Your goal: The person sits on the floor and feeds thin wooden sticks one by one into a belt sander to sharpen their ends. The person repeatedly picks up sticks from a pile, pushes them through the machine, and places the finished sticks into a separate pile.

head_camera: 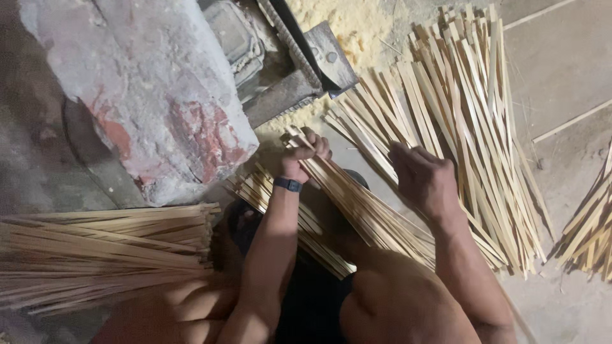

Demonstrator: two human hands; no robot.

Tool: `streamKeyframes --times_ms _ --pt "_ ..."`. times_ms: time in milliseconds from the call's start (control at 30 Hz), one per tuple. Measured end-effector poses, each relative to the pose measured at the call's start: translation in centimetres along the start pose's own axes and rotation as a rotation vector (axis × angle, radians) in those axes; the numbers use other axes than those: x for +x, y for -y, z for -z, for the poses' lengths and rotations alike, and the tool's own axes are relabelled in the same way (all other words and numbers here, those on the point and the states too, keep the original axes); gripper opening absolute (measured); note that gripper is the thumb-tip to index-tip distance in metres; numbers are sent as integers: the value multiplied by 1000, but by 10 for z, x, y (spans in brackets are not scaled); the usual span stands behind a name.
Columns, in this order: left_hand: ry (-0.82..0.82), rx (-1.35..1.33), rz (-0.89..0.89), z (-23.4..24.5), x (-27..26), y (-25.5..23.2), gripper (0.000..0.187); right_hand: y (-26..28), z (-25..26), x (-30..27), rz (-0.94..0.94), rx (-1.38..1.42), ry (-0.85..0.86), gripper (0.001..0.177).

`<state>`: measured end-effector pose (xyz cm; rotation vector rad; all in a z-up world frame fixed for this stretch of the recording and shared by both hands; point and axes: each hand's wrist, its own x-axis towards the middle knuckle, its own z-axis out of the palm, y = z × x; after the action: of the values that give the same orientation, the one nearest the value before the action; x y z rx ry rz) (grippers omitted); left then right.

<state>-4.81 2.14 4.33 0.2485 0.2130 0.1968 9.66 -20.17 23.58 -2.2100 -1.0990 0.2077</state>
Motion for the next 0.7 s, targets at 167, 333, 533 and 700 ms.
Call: streamKeyframes --times_ms 167,333,533,700 --pt "38 19 2 -13 6 -4 27 1 -22 27 -62 15 94 12" --pt "-217 332 11 3 13 7 35 15 -57 43 4 -32 -110 13" --pt "-472 641 120 54 31 45 57 16 -85 76 24 -39 -92 16" --pt "-396 352 105 67 40 52 69 20 -93 92 128 -56 -137 21"
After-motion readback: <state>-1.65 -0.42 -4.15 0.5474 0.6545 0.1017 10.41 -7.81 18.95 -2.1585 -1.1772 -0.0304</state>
